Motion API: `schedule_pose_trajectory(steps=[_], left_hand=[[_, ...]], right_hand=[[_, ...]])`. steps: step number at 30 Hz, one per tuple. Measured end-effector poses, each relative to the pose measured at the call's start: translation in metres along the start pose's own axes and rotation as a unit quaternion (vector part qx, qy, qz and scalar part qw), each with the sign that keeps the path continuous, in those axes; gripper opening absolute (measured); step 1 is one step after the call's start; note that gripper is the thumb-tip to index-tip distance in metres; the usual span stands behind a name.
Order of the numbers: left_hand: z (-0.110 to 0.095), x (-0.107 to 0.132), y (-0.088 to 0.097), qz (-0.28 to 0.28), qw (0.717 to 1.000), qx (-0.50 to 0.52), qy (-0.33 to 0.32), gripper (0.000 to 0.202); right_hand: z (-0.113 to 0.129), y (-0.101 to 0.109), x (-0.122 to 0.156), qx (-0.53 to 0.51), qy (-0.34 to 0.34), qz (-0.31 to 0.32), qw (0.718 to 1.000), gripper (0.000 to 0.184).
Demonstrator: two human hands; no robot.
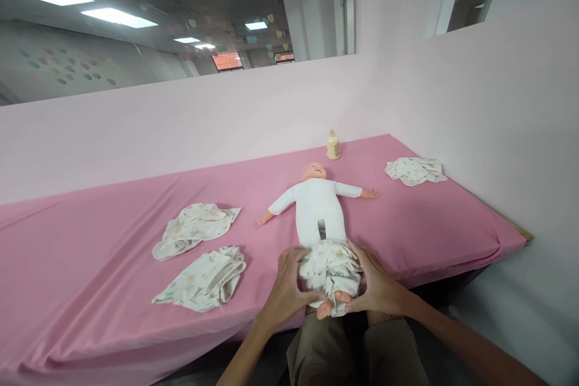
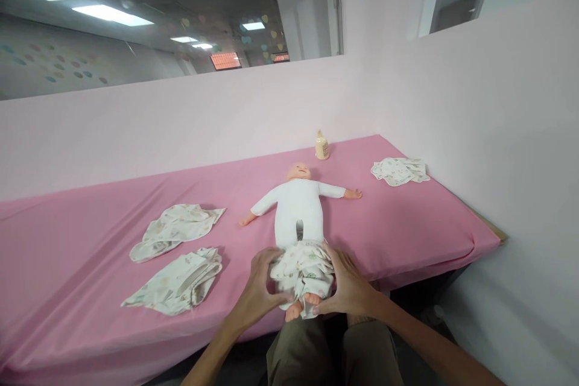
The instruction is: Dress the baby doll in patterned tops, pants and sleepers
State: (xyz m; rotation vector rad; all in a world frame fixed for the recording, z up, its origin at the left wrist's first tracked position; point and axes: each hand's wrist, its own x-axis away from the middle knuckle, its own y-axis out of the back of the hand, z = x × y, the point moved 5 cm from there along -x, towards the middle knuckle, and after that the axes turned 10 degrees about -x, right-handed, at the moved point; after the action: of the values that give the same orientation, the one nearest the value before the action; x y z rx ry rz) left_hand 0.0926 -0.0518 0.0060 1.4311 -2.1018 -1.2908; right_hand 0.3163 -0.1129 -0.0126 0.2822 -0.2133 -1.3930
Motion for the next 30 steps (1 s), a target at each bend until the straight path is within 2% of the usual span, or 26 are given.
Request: schedule_pose_trajectory(steps=[3, 4, 6, 9, 14, 16, 18, 21, 24, 26, 30], left_hand=[[-0.006, 0.023, -0.007, 0.012, 0.998, -0.024, -0.049, 0.107], [-0.007, 0.030, -0.010, 0.007, 0.998, -0.044, -0.052, 0.109], [-0.011, 0.042, -0.017, -0.017, 0.995, -0.087, -0.042, 0.098], [-0.016, 0.051, -0.026, -0.051, 0.993, -0.107, 0.013, 0.077], [-0.025, 0.051, -0.032, -0.033, 0.985, -0.033, 0.165, 0.077], [-0.032, 0.049, -0.028, -0.030, 0.981, -0.006, 0.194, 0.072], [-0.039, 0.045, -0.022, -0.041, 0.980, 0.007, 0.193, 0.069], [-0.046, 0.041, -0.015, -0.049, 0.982, 0.023, 0.181, 0.071], [-0.045, 0.039, -0.017, -0.028, 0.980, 0.040, 0.191, 0.077], [-0.041, 0.040, -0.020, -0.017, 0.979, 0.037, 0.202, 0.078], [-0.032, 0.043, -0.027, -0.014, 0.978, -0.009, 0.209, 0.076]], right_hand=[[-0.005, -0.001, 0.000, -0.021, -0.009, -0.017, 1.000, 0.121], [-0.006, -0.002, 0.000, -0.024, -0.008, -0.019, 0.999, 0.119], [-0.005, -0.004, -0.001, -0.028, 0.002, -0.017, 0.999, 0.109], [0.001, -0.004, -0.001, -0.031, 0.021, -0.009, 0.999, 0.090], [0.008, -0.001, 0.005, -0.006, 0.020, -0.019, 1.000, 0.058], [0.010, -0.001, 0.006, 0.020, 0.030, -0.028, 0.999, 0.044], [0.012, -0.001, 0.006, 0.046, 0.043, -0.034, 0.997, 0.034], [0.017, -0.002, 0.007, 0.068, 0.057, -0.025, 0.996, 0.029], [0.022, -0.002, 0.008, 0.054, 0.065, 0.003, 0.996, 0.026], [0.024, -0.002, 0.009, 0.045, 0.067, 0.015, 0.997, 0.028], [0.020, -0.001, 0.010, 0.083, 0.064, -0.001, 0.994, 0.037]])
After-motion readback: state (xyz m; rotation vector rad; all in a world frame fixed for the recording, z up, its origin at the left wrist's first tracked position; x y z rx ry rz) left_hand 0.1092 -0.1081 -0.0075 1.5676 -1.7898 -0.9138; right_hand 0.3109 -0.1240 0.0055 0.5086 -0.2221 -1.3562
